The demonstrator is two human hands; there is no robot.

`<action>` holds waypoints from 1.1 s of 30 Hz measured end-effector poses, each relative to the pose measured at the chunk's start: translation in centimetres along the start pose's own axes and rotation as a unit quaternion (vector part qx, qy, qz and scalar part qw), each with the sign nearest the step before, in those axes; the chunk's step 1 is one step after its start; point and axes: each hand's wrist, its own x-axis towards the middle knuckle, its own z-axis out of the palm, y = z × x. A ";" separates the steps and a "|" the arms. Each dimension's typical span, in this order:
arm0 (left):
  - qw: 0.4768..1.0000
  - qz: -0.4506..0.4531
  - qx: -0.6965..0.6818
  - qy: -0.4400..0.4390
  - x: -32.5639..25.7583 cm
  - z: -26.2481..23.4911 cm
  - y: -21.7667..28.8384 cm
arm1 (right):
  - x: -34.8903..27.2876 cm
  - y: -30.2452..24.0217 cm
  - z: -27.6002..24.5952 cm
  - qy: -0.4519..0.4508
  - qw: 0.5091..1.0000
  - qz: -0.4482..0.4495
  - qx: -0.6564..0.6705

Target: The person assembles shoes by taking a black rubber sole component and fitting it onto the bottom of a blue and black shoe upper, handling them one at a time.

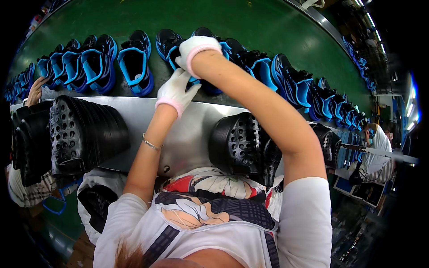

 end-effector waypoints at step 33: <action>0.950 -0.008 0.215 0.226 -1.5 -1.7 -1.7 | -13.0 8.9 4.5 0.158 0.949 -0.105 0.252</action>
